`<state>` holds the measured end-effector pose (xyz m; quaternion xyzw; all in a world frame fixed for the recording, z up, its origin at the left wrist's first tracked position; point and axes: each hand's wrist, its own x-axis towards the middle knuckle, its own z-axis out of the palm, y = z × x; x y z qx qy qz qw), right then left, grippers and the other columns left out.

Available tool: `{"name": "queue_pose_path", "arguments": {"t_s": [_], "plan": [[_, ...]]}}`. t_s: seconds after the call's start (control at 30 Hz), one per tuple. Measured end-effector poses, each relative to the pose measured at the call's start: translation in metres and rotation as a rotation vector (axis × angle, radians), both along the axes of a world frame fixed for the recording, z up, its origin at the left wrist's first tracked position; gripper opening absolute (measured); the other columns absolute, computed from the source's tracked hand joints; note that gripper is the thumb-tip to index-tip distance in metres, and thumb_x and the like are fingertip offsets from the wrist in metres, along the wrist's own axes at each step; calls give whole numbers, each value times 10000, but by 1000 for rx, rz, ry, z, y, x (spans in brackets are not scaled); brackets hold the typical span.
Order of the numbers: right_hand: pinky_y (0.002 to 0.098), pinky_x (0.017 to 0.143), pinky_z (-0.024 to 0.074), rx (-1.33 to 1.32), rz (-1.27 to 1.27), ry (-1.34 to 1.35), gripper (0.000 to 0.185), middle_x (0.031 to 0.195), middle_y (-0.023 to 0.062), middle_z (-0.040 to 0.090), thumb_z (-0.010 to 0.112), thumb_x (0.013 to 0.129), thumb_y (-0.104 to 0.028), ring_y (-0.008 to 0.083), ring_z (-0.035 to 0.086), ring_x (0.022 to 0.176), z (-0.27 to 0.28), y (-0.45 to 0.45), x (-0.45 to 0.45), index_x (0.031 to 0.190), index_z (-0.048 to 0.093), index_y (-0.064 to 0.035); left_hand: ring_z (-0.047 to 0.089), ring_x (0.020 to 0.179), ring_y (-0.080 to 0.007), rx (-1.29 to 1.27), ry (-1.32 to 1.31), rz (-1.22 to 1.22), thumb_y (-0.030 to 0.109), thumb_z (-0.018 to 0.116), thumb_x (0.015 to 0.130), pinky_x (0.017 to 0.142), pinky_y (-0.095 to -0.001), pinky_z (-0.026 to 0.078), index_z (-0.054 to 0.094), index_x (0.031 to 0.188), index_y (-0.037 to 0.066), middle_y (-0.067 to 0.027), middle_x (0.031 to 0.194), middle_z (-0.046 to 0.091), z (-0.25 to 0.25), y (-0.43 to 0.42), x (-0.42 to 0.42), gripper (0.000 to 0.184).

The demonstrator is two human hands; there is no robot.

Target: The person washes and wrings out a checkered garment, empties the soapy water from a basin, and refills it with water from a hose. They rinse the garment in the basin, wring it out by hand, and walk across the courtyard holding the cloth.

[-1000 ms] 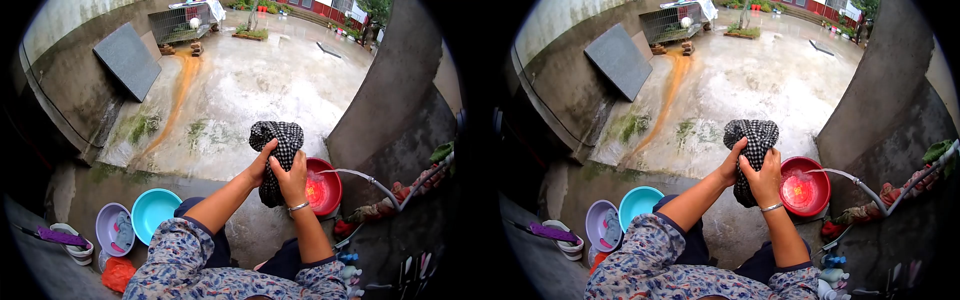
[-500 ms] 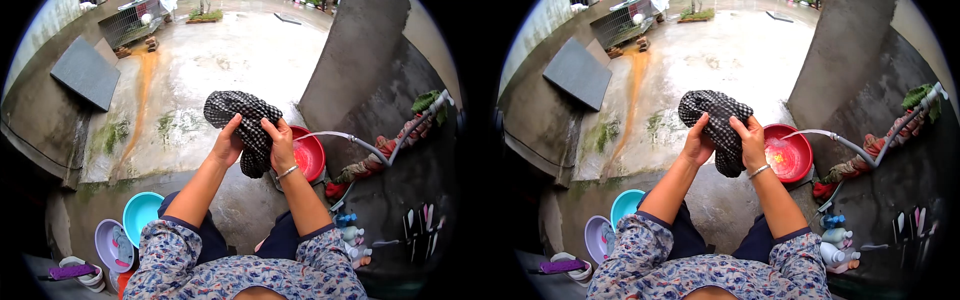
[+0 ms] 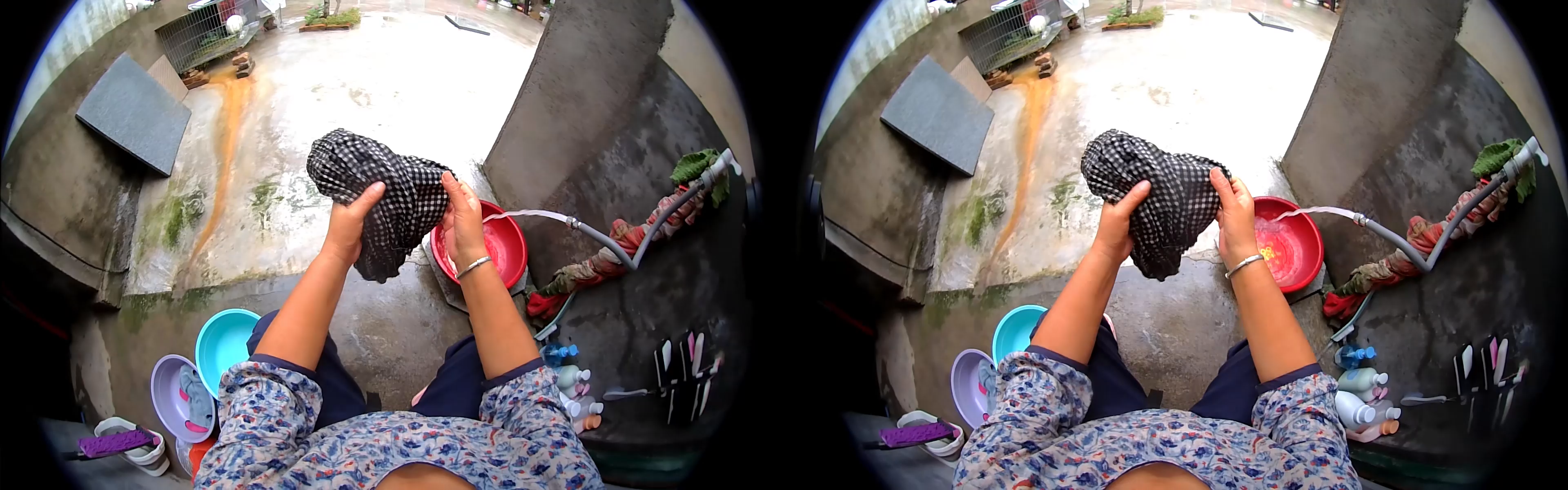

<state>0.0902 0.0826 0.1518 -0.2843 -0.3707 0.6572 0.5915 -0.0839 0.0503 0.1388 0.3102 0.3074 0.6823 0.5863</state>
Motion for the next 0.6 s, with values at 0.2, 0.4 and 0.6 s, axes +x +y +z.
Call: {"name": "queue_pose_path", "arguments": {"t_s": [0.2,0.4,0.6], "plan": [[279,925,423,322,2,-344,557,1155,95,553,697,830,-235,148,527,1066,-1,-21,-26,1247,418,7,617,964,-214,259,905,106,188,708,794,845,-338,481,593,1094,-2,-115,1050,647,-5,-11,8,373],[322,887,475,-36,-18,99,309,1115,102,608,471,951,-212,193,577,1044,-15,-16,-20,1192,527,-26,599,991,-253,339,958,45,213,806,681,858,-357,472,463,1232,19,-116,1081,615,7,-21,21,677],[425,940,457,-8,190,497,506,1180,128,590,413,932,-425,283,563,1063,-31,17,18,1237,510,-32,452,526,-62,31,-72,-50,139,701,802,490,-205,381,555,1075,4,31,689,490,18,-8,-26,338]]}}
